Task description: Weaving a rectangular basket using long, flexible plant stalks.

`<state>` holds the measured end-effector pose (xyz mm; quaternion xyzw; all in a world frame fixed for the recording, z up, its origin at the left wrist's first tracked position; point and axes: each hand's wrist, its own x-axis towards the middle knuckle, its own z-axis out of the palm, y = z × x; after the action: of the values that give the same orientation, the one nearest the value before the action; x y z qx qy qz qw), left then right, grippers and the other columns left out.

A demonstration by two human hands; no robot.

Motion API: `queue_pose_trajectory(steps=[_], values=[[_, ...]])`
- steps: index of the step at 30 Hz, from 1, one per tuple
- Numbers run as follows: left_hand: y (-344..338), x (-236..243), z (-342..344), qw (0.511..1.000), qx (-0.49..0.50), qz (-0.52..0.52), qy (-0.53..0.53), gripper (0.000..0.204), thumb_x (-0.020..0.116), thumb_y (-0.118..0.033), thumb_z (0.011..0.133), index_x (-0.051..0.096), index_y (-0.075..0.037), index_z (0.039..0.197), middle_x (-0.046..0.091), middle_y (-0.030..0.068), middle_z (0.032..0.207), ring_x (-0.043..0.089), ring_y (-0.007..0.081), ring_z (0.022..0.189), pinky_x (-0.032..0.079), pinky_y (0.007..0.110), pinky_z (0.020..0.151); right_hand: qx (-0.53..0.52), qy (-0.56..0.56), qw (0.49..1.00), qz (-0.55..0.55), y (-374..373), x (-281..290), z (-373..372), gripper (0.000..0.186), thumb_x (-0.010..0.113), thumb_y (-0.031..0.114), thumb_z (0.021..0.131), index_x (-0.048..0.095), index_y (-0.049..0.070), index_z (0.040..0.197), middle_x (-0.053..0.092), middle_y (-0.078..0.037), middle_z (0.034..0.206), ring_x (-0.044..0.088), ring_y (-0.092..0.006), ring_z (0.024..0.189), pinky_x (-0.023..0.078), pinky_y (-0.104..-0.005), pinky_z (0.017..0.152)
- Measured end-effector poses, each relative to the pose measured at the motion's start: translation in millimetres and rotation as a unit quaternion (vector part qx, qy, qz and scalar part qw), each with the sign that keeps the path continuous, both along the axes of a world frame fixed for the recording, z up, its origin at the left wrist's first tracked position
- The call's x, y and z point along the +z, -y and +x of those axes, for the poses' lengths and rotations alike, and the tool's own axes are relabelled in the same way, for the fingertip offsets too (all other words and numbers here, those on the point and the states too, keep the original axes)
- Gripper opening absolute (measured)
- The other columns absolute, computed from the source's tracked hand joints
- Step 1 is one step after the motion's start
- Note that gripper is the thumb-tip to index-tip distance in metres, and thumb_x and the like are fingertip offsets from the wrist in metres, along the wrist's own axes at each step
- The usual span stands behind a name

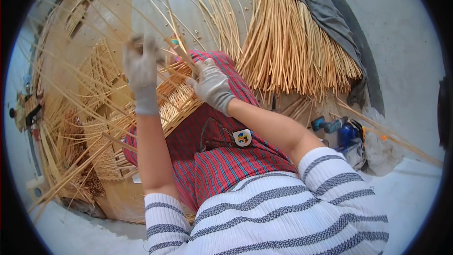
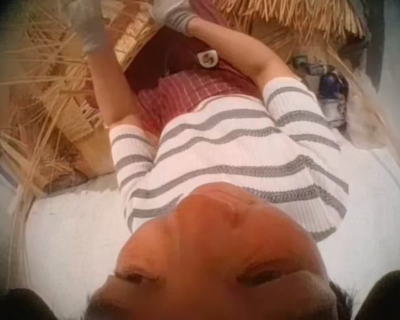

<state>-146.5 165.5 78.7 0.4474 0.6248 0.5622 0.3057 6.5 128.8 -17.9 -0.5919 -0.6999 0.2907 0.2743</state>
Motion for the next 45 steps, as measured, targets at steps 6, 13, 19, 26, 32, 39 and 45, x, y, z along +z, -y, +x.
queue_pose_trajectory(steps=[6, 13, 19, 26, 32, 39, 45], values=[[-50.4, 24.8, 67.4, 0.846, -0.093, 0.167, -0.497, 0.073, 0.072, -0.038, 0.088, 0.042, -0.002, 0.143, 0.063, 0.0191, 0.122, 0.066, 0.0247, 0.104, 0.054, 0.035, 0.088, -0.102, -0.032, 0.991, 0.078, -4.4, -25.6, -12.8, 0.023, 0.067, 0.022, 0.083, 0.061, 0.014, 0.104, 0.059, -0.015, 0.092, 0.063, -0.0370, 0.083, 0.050, -0.0480, 0.073], [81.8, -5.9, 40.7, 0.977, -0.176, 0.039, -0.112, 0.024, 0.060, -0.005, 0.097, 0.064, 0.001, 0.120, 0.067, 0.0053, 0.103, 0.061, 0.0115, 0.092, 0.049, 0.025, 0.079, -0.059, -0.004, 0.996, 0.067, -16.0, -40.0, -14.2, 0.022, 0.063, 0.020, 0.086, 0.063, 0.019, 0.108, 0.061, -0.013, 0.092, 0.064, -0.0342, 0.080, 0.051, -0.0470, 0.068], [169.7, -60.2, 55.0, 0.954, -0.154, -0.223, 0.125, 0.016, 0.059, -0.010, 0.099, 0.065, -0.004, 0.112, 0.066, 0.0014, 0.086, 0.056, 0.0045, 0.066, 0.044, 0.017, 0.052, 0.008, -0.353, 0.935, -0.036, -14.2, -32.2, 72.7, 0.034, 0.069, 0.026, 0.088, 0.061, 0.015, 0.119, 0.067, -0.014, 0.098, 0.068, -0.0231, 0.081, 0.054, -0.0375, 0.072], [180.0, -91.8, 100.1, 0.935, -0.308, -0.174, -0.036, 0.019, 0.067, -0.009, 0.091, 0.068, -0.002, 0.109, 0.068, 0.0068, 0.093, 0.065, 0.0168, 0.080, 0.053, 0.031, 0.073, -0.124, 0.320, 0.865, -0.366, -28.4, -178.5, 240.5, 0.053, 0.064, 0.044, 0.088, 0.064, 0.002, 0.121, 0.069, -0.021, 0.112, 0.067, -0.0340, 0.108, 0.055, -0.0430, 0.089], [159.2, -78.7, 90.5, 0.910, -0.349, -0.221, 0.023, 0.020, 0.066, -0.009, 0.093, 0.069, -0.001, 0.112, 0.070, 0.0065, 0.098, 0.065, 0.0139, 0.088, 0.052, 0.029, 0.082, -0.122, 0.070, 0.914, -0.380, -41.1, -132.9, 227.8, 0.033, 0.064, 0.036, 0.090, 0.071, 0.005, 0.100, 0.072, -0.012, 0.085, 0.069, -0.0199, 0.070, 0.057, -0.0339, 0.064], [99.9, -72.6, 122.4, 0.744, -0.292, -0.334, 0.499, 0.046, 0.051, -0.037, 0.103, 0.050, -0.002, 0.133, 0.063, 0.0115, 0.096, 0.063, 0.0182, 0.075, 0.053, 0.028, 0.064, 0.202, -0.199, 0.944, -0.168, 128.0, 50.7, 112.0, 0.020, 0.065, 0.031, 0.090, 0.066, 0.010, 0.088, 0.067, -0.008, 0.074, 0.067, -0.0225, 0.067, 0.054, -0.0345, 0.059], [132.8, 13.9, 35.4, 0.787, -0.371, -0.147, 0.471, 0.039, 0.055, -0.017, 0.101, 0.047, -0.007, 0.139, 0.050, 0.0002, 0.067, 0.041, 0.0061, 0.043, 0.033, 0.020, 0.037, 0.076, -0.471, 0.693, -0.541, 69.4, 40.5, 108.5, 0.038, 0.044, 0.038, 0.104, 0.062, 0.005, 0.109, 0.071, -0.011, 0.097, 0.071, -0.0216, 0.078, 0.055, -0.0335, 0.072]])
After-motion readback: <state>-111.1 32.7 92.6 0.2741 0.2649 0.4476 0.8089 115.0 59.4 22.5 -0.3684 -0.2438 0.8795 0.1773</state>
